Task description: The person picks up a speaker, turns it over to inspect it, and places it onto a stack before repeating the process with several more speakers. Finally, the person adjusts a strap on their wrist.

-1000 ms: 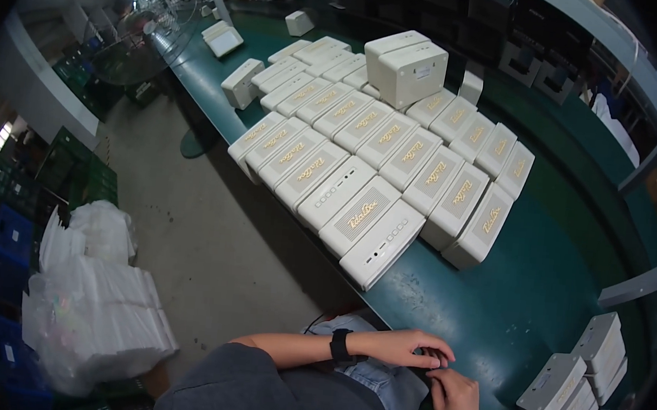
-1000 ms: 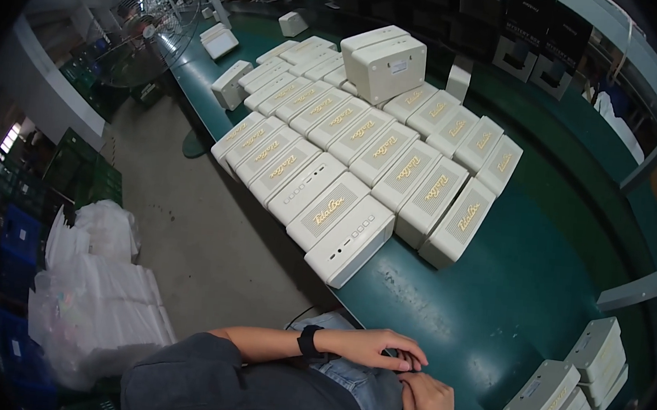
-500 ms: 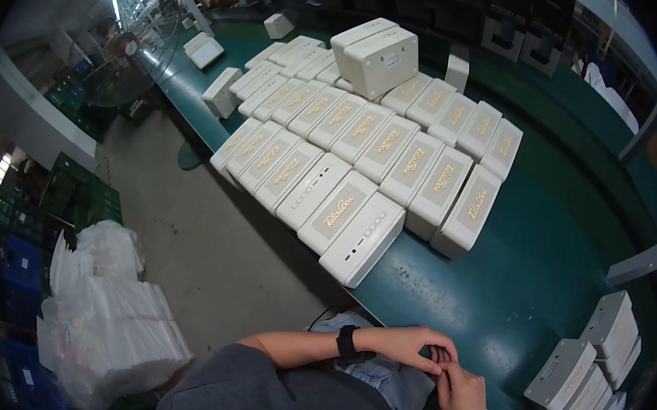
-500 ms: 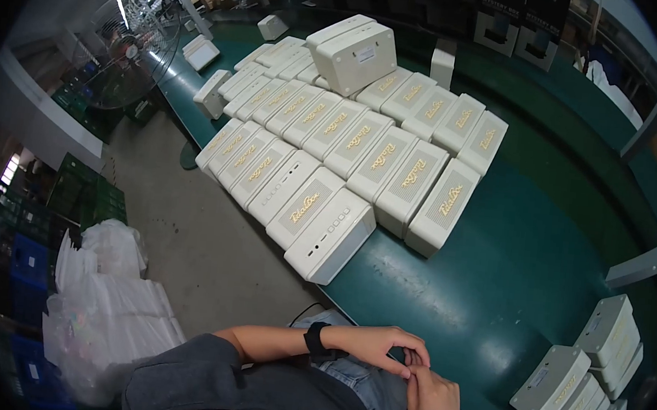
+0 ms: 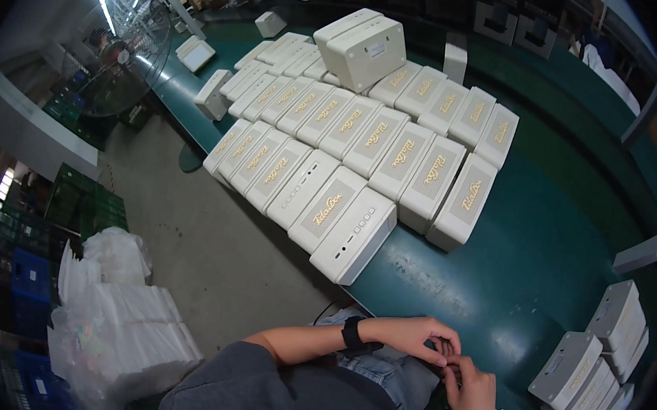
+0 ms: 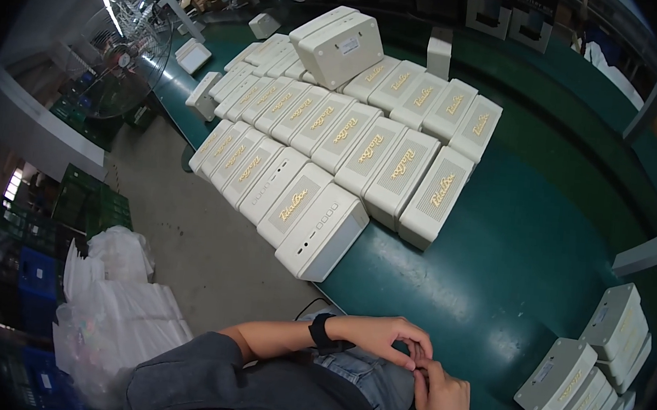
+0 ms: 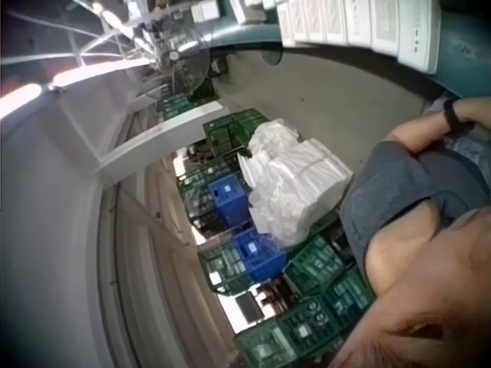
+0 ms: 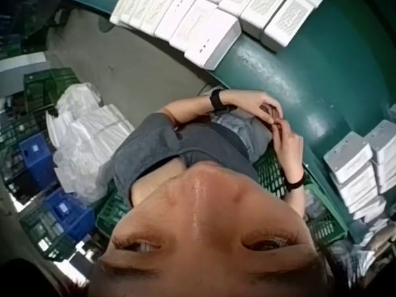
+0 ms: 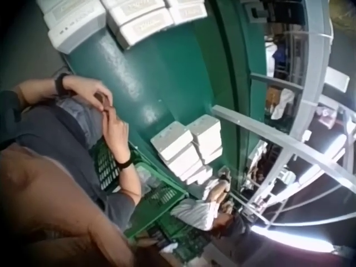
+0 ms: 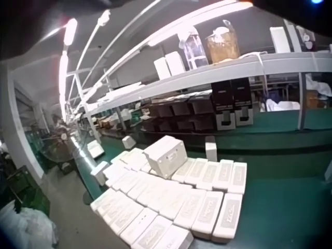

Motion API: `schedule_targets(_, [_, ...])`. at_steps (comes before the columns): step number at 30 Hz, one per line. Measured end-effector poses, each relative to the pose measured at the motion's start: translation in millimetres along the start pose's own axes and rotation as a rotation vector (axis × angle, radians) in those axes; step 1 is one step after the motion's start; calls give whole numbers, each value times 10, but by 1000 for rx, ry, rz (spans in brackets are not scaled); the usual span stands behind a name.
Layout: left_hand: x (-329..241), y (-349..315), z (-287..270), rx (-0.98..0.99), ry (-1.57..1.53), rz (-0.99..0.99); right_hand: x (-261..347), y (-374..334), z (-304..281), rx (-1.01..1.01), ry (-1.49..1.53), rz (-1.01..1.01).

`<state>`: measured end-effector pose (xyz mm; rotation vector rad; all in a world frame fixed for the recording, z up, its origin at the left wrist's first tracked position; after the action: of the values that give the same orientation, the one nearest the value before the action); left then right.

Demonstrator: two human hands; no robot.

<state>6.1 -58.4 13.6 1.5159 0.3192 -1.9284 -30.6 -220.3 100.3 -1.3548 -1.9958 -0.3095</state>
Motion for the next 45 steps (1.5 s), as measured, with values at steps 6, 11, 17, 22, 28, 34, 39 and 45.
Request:
schedule_targets(6, [-173, 3, 50, -121, 217, -23, -141, 7, -14, -109, 384, 43])
schedule_targets(11, [-649, 52, 97, -327, 507, 75, -124, 87, -154, 9, 1217, 231])
schedule_targets(17, [-921, 140, 255, -378, 677, 247, -212, -8, -218, 197, 1483, 234])
schedule_targets(22, [-987, 211, 426, -347, 819, 330, -184, -51, -185, 421, 1692, 188])
schedule_targets(28, [-1033, 289, 553, -298, 901, 419, -207, -97, -141, 539, 1769, 207])
schedule_targets(34, [-1058, 274, 591, -285, 911, 401, -205, -104, -117, 568, 1748, 178])
schedule_targets(39, [-1082, 260, 605, -278, 953, 423, -199, -110, -140, 584, 1740, 165])
schedule_targets(45, [-1121, 227, 614, -273, 1037, 455, -141, -124, -156, 460, 1656, 161])
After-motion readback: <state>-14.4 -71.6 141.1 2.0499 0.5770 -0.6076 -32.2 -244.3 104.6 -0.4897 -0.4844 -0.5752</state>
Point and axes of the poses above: each hand's wrist, its own y-axis towards the middle knuckle, its own z-axis out of the palm, x = y × z, the point moved 2 cm from there along y, towards the middle knuckle, and after that the axes turned 6 degrees about z, right-handed, at the moved point
